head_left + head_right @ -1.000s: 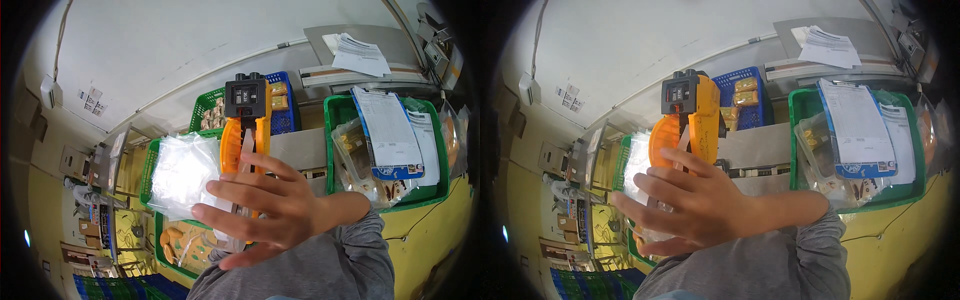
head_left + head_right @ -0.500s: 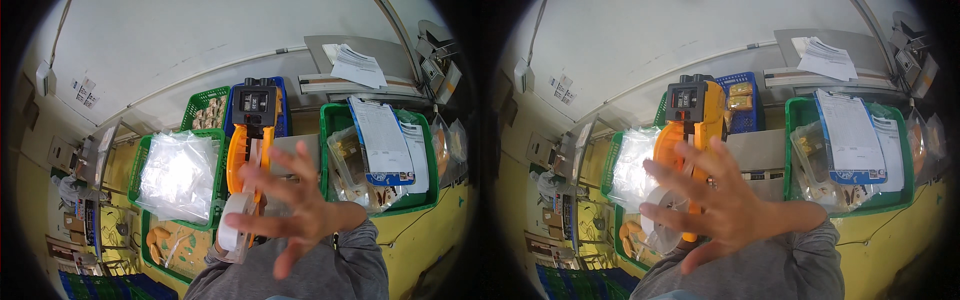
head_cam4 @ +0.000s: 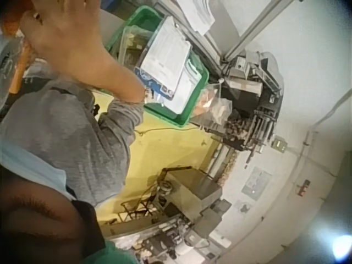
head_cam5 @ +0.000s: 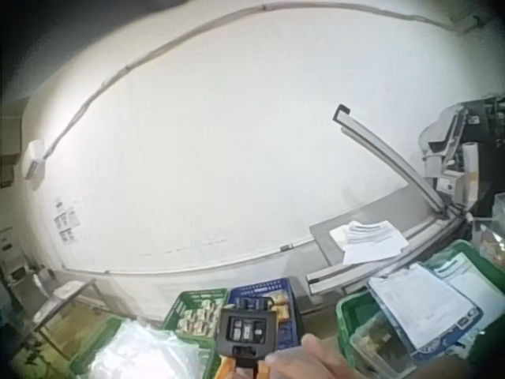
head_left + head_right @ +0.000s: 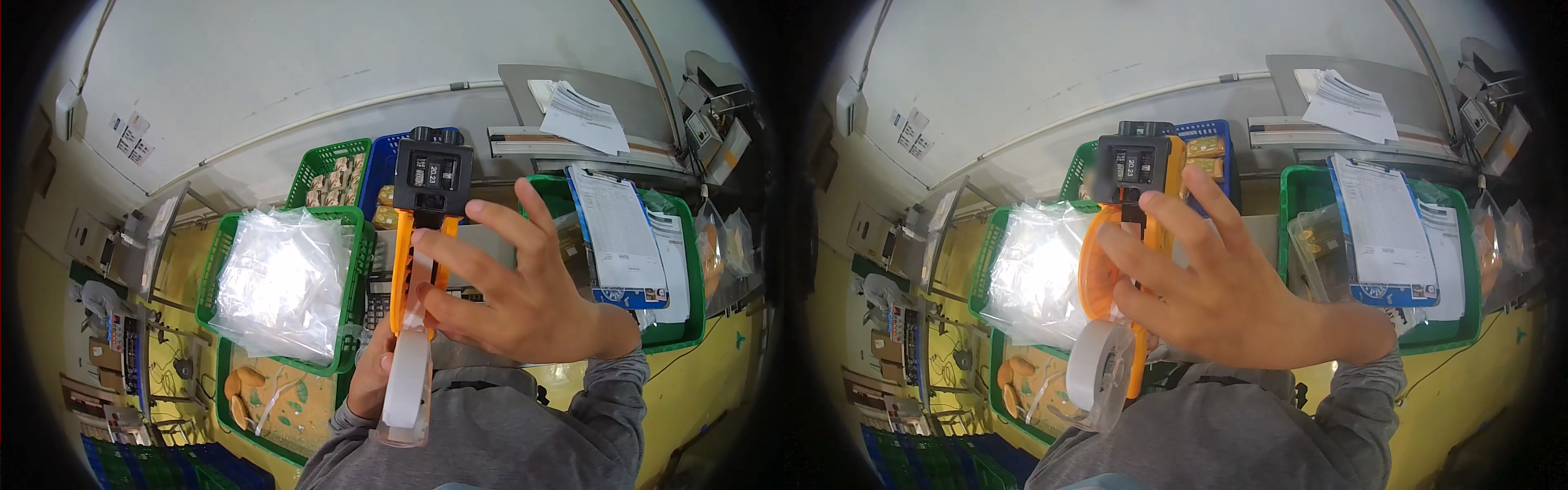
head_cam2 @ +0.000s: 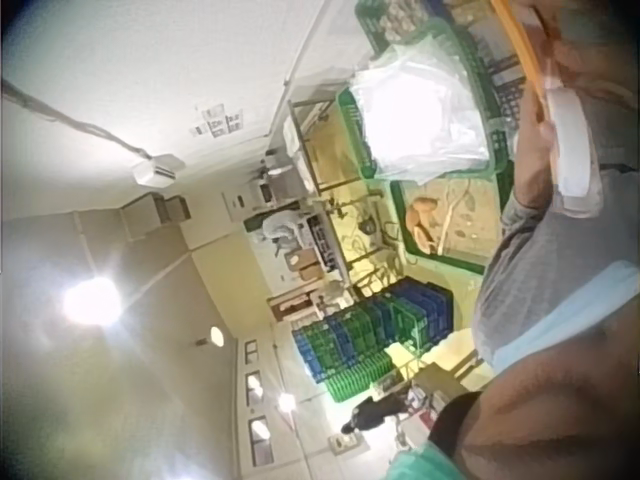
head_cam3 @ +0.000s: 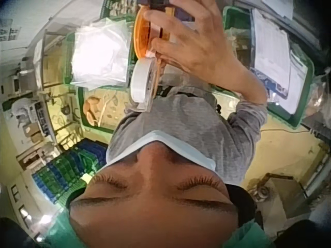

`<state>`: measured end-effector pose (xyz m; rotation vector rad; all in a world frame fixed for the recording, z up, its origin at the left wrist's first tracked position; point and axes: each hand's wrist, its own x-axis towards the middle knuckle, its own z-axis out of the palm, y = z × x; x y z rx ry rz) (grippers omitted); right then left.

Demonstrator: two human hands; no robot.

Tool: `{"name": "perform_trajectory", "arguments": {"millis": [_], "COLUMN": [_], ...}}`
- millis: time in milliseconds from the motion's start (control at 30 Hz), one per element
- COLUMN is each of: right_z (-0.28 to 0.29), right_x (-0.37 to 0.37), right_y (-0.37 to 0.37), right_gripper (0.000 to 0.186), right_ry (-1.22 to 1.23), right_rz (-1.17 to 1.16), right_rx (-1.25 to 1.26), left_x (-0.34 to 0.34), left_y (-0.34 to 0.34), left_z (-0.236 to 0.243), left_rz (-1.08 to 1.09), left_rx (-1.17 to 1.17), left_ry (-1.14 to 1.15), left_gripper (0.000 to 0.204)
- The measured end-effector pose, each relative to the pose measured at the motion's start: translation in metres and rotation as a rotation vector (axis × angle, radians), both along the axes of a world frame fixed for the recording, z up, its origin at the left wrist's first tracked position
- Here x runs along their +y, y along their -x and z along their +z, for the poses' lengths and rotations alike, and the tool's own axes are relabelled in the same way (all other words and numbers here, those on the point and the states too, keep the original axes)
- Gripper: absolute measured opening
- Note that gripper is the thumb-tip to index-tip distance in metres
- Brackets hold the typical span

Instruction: The person positions several plastic bags containing cards on a metal table and applies labels to them using a hand-held labeling tool. The person then moves to a different station, picks up a roll of tape, and reloads the labeling tool with it.

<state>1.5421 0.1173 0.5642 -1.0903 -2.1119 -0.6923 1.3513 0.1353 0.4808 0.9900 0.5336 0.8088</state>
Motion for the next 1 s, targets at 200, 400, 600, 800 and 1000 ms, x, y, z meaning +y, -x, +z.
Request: {"name": "perform_trajectory", "arguments": {"millis": [200,400,600,800,1000], "right_z": [-0.013,-0.02,-0.016,-0.017,-0.015], "right_x": [0.016,0.023,0.017,0.012,0.004], "right_y": [0.003,-0.001,-0.004,-0.009,-0.007], "right_gripper": [0.009,0.008,0.01,0.019,0.023], "right_ry": [-0.398,-0.366,-0.163,-0.026,0.122], "right_rz": [0.085,0.196,0.249,0.333,0.325], "right_rx": [-0.191,-0.172,-0.051,-0.056,-0.049], "left_x": [0.002,0.005,0.01,0.008,0.014], "left_y": [0.001,0.01,0.009,0.004,0.007], "left_z": [-0.007,-0.019,-0.023,-0.012,-0.018], "left_rz": [-0.018,-0.101,-0.211,-0.169,-0.239], "left_rx": [-0.009,-0.019,-0.047,-0.081,-0.117], "left_ry": [0.01,0.048,0.021,0.021,0.011], "left_gripper": [0.102,0.107,0.11,0.104,0.106]}}
